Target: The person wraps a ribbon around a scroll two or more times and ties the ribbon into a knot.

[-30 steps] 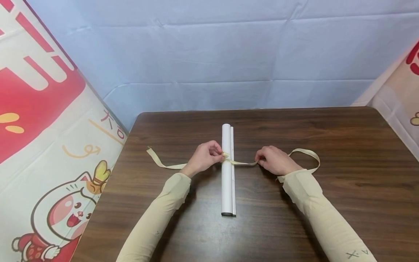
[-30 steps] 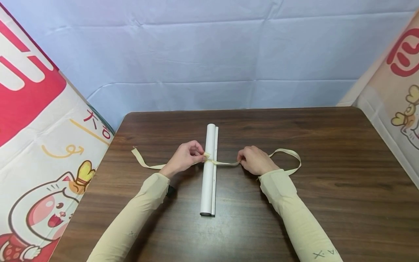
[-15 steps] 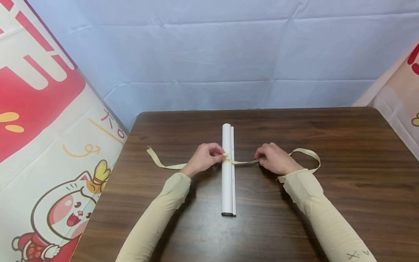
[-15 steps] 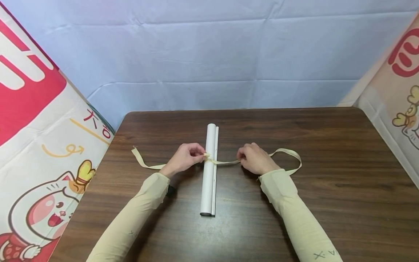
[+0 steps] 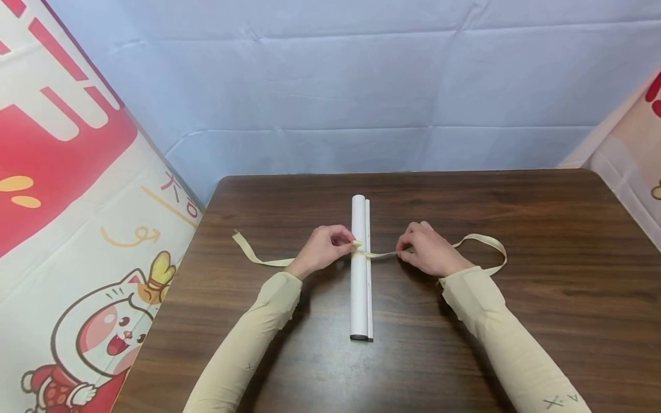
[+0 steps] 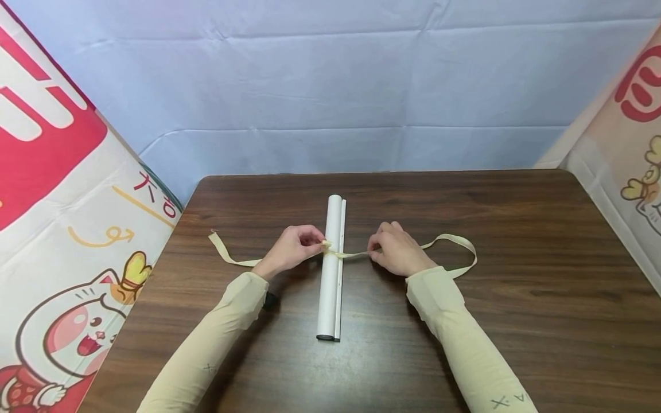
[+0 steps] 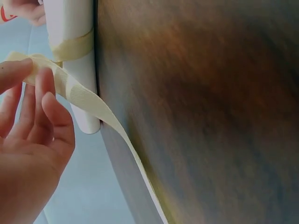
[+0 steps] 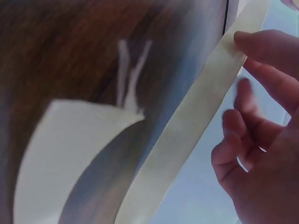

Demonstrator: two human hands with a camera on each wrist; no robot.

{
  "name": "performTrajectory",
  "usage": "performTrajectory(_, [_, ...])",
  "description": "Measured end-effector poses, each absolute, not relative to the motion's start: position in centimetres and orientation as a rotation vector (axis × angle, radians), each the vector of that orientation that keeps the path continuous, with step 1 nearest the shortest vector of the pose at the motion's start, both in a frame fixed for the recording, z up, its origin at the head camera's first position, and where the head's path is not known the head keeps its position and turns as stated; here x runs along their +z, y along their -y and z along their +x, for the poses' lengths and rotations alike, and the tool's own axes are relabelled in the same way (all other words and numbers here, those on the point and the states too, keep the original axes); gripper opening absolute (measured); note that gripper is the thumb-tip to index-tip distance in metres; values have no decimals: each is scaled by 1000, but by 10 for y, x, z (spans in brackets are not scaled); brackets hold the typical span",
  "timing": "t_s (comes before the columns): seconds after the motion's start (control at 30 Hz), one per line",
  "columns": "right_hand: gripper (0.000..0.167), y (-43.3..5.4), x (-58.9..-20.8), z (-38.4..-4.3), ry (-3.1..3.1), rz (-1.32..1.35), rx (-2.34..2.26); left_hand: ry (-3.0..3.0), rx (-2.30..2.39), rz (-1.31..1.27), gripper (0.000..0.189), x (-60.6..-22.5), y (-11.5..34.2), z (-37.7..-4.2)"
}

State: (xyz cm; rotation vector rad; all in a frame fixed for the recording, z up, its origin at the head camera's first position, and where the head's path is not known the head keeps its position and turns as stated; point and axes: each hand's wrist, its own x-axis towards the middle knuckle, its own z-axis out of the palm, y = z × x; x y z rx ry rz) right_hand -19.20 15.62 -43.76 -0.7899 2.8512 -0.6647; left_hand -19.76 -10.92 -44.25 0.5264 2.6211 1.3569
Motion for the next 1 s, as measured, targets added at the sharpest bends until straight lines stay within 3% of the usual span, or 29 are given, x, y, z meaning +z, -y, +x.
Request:
performTrajectory(0.27, [7,-148,-431,-198,-2875,-672,-617,-2654,1349,517,5,-440,110,-197])
performTrajectory(0.6, [20,-130,-430,-204,-2935,-642,-777,-2653,1337,482,6,-440,109,-197])
performTrajectory(0.87, [8,-113,-431,-206,-3021,-565,-895,-2679,1349,498,6,-440,108,-195])
performTrajectory(1.0, [19,-106,-432,-207,-3026,-613,-902,-2665,1361,506,5,-439,108,-195])
